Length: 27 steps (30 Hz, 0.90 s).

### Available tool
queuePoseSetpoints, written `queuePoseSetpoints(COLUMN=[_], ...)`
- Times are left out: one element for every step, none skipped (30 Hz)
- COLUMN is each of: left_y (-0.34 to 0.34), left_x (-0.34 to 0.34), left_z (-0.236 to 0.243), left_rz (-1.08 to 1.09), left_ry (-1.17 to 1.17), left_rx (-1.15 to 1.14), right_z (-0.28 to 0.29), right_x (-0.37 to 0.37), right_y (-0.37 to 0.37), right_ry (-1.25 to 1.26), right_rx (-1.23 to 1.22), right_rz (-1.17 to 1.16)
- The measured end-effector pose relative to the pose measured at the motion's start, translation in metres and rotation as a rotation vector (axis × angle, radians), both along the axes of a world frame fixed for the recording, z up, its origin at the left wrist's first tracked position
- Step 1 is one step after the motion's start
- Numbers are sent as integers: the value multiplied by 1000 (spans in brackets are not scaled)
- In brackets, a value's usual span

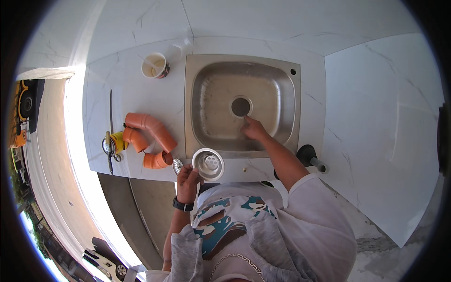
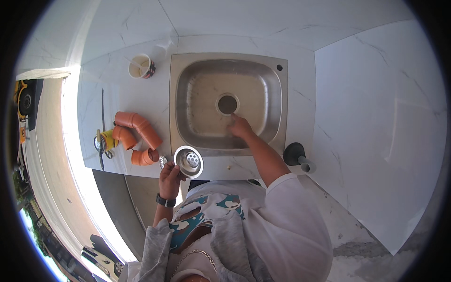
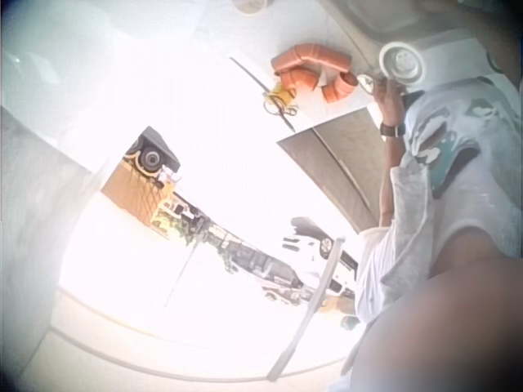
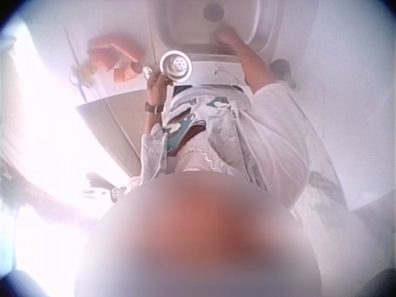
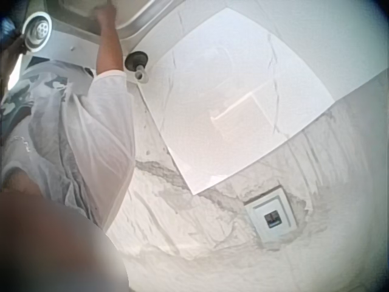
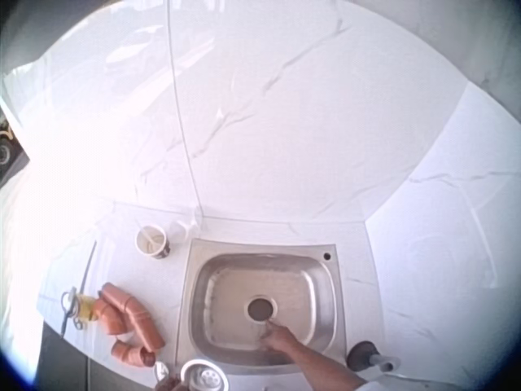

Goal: The person walks through a room under renovation, picks up a plunger and a drain strainer, then installs the strainer into a stainless steel sink. The person places the strainer into the drain opening and secures it by hand.

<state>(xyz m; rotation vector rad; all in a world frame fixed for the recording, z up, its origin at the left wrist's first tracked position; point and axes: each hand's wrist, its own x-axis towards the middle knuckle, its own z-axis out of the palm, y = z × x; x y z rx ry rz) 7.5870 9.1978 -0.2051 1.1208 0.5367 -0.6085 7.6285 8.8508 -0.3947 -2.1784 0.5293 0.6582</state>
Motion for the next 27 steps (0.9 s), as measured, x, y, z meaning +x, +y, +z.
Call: queuePoseSetpoints(left_y=[0, 0, 1, 1, 1, 2, 2, 1, 1, 1, 0, -1, -2, -2, -3, -3, -3, -2, -2, -1, 0, 0, 1, 2, 2, 3, 3], left_x=[0, -1, -1, -1, -2, -2, -3, -3, -4, -4, -4, -4, -4, -4, -4, -5, -5, -6, -7, -8, -9, -10, -11, -12, -13, -14, -14], left_z=[0, 1, 1, 0, 0, 0, 0, 0, 1, 1, 2, 3, 3, 4, 4, 4, 4, 4, 4, 4, 4, 3, 3, 2, 2, 2, 2], left_rz=[-3, -3, -1, -1, 0, 2, -4, -7, -5, -6, -2, 1, -1, -2, 0, 0, 0, 3, 10, 17, 23, 26, 27, 28, 22, 17, 15], left_ry=[-8, -7, 4, -6, -6, 0, -6, -6, 2, -1, 4, 9, 9, 9, 7, 6, 7, 11, 5, 4, 12, 10, 17, 24, 23, 21, 27], left_rx=[-1, 5, 21, 7, 5, 14, 1, 0, 9, -6, -9, -13, -9, -6, 2, -1, 1, 9, 2, 2, 9, 12, 23, 34, 30, 27, 38], right_z=[7, 15, 23, 31, 37, 40, 41, 38, 34, 27, 19, 11, 6, 2, 1, 1, 4, 8, 12, 17, 21, 25, 28, 30, 31, 32, 31], right_x=[1, 2, 4, 7, 9, 12, 15, 18, 20, 24, 27, 32, 36, 40, 44, 46, 48, 48, 49, 49, 49, 50, 51, 52, 55, 57, 60], right_y=[2, 4, 6, 9, 11, 14, 18, 22, 28, 34, 41, 49, 56, 62, 67, 72, 75, 76, 77, 76, 75, 73, 70, 68, 65, 62, 59], right_ry=[-9, 27, 28, 74, 95, 150, 179, 207, 182, 157, 133, 127, 119, 111, 96, 85, 80, 77, 79, 94, 90, 94, 115, 104, 109, 102, 59], right_rx=[0, 15, -65, -130, -210, -221, -248, -275, -246, -216, -185, -163, -142, -120, -103, -84, -63, -58, -51, -47, -75, -107, -154, -180, -220, -253, -295], right_rz=[44, 103, 115, 142, 155, 247, 326, 405, 382, 359, 337, 312, 286, 261, 253, 246, 235, 234, 230, 225, 245, 265, 280, 306, 327, 341, 357])
